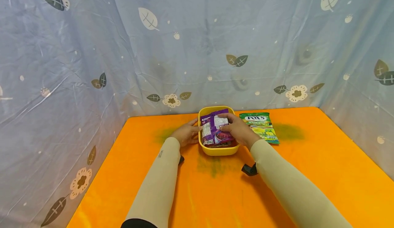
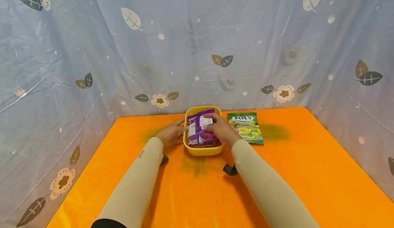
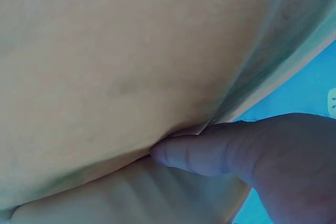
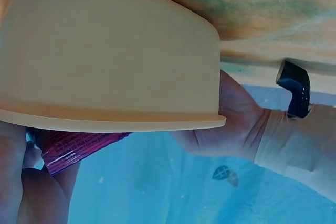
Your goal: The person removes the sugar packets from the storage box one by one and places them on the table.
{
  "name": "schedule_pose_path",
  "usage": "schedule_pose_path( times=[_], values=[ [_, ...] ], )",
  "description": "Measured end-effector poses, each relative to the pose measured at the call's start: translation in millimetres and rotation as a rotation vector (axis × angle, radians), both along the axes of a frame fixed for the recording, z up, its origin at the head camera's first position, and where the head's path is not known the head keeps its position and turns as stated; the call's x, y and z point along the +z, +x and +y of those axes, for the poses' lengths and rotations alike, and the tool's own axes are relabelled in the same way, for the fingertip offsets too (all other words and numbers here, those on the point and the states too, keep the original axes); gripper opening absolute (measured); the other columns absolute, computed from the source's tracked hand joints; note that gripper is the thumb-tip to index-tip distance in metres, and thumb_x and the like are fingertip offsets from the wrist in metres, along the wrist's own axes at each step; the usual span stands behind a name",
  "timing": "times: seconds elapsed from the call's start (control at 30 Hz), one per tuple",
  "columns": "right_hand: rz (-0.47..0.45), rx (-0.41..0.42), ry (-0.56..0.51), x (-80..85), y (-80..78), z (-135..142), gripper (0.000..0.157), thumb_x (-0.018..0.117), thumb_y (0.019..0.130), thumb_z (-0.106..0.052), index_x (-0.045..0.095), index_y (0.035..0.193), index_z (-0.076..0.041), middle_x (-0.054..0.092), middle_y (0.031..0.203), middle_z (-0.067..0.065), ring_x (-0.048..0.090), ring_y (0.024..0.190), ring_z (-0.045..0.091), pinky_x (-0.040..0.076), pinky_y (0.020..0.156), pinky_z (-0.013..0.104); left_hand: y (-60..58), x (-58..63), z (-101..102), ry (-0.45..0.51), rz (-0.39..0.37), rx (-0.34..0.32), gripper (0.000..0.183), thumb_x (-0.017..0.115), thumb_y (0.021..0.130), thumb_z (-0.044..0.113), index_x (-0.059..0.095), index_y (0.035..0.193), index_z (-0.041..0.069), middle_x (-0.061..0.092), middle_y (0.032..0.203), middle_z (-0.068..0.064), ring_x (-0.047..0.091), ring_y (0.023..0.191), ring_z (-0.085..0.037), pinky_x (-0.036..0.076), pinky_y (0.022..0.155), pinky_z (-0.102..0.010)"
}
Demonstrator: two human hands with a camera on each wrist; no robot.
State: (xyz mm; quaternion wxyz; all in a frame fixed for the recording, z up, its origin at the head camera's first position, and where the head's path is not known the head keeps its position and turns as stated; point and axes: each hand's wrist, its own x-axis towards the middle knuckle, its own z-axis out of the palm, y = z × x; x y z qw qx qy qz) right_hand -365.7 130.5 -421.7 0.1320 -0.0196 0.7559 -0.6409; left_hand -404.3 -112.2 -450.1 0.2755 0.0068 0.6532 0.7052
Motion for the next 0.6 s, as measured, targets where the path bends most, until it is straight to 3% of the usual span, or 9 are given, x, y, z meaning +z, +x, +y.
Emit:
schedule_pose_path(
  times=[0.6],
  values=[
    [0.007,-0.011,-0.151,2.2,5.3,3.2,0.057,0.065,0.089,-0.002,0.053,0.136,-0.031,0.04,0.141,0.003,0.054,0.112,0.033,0.053,0.079,0.041,-0.7,-2.4,-0.4,0.002,0.011,0.007,0.073,0.068,0.09,0.026,0.028,0.151,0.035,0.053,0.133,-0.004,0.052,0.118,-0.023,0.047,0.089,-0.048]
  ],
)
